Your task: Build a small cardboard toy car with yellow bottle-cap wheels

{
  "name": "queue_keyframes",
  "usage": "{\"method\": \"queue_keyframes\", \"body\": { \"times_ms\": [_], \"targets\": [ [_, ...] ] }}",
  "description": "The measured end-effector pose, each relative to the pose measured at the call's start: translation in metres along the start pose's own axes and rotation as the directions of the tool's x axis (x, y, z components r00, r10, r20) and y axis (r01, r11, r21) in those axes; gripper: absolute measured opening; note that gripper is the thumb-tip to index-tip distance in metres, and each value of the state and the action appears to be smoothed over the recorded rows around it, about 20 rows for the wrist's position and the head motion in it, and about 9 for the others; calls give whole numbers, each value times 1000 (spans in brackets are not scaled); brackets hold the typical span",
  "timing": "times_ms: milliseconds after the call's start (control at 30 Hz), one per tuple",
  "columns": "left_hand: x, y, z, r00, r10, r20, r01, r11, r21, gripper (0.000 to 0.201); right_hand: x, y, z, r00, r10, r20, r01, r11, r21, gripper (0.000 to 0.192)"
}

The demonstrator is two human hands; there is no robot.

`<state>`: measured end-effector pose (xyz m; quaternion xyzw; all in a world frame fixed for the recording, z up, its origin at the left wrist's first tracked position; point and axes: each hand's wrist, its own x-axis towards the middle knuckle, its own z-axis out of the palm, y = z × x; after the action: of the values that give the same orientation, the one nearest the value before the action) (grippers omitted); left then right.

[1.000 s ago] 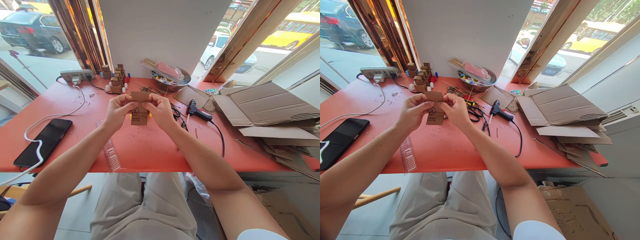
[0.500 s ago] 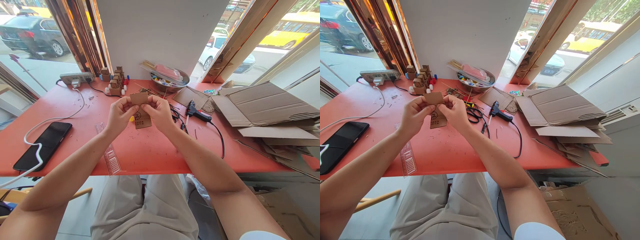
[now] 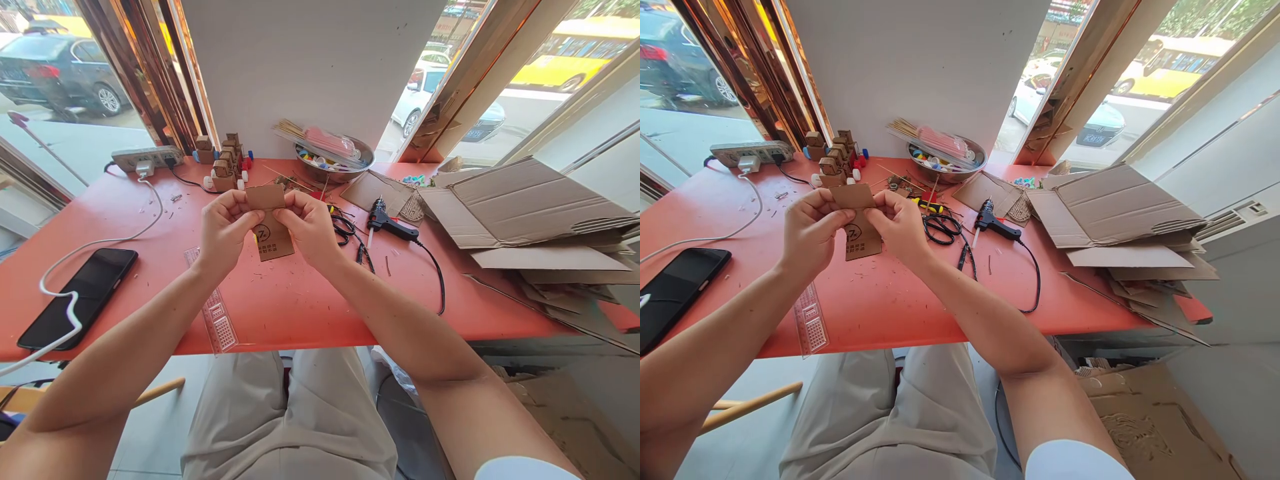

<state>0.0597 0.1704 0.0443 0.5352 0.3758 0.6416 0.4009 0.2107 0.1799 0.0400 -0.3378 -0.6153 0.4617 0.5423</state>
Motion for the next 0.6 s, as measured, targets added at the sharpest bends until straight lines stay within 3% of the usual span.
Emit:
{"method": "queue_keyframes", "body": {
  "times_ms": [200,400,600],
  "targets": [
    [-1,-4,1,997,59,-44,-59,998,0,19,0,0,4,997,70,-18,-68,994,88,7],
    [-1,-5,2,990,124,-74,-122,992,30,25,-2,-7,0,998,19,67,-22,999,40,8],
    [-4,-6,3,986,161,-44,-160,987,24,21,-2,-2,4,999,50,3,-50,996,69,8]
  ]
}}
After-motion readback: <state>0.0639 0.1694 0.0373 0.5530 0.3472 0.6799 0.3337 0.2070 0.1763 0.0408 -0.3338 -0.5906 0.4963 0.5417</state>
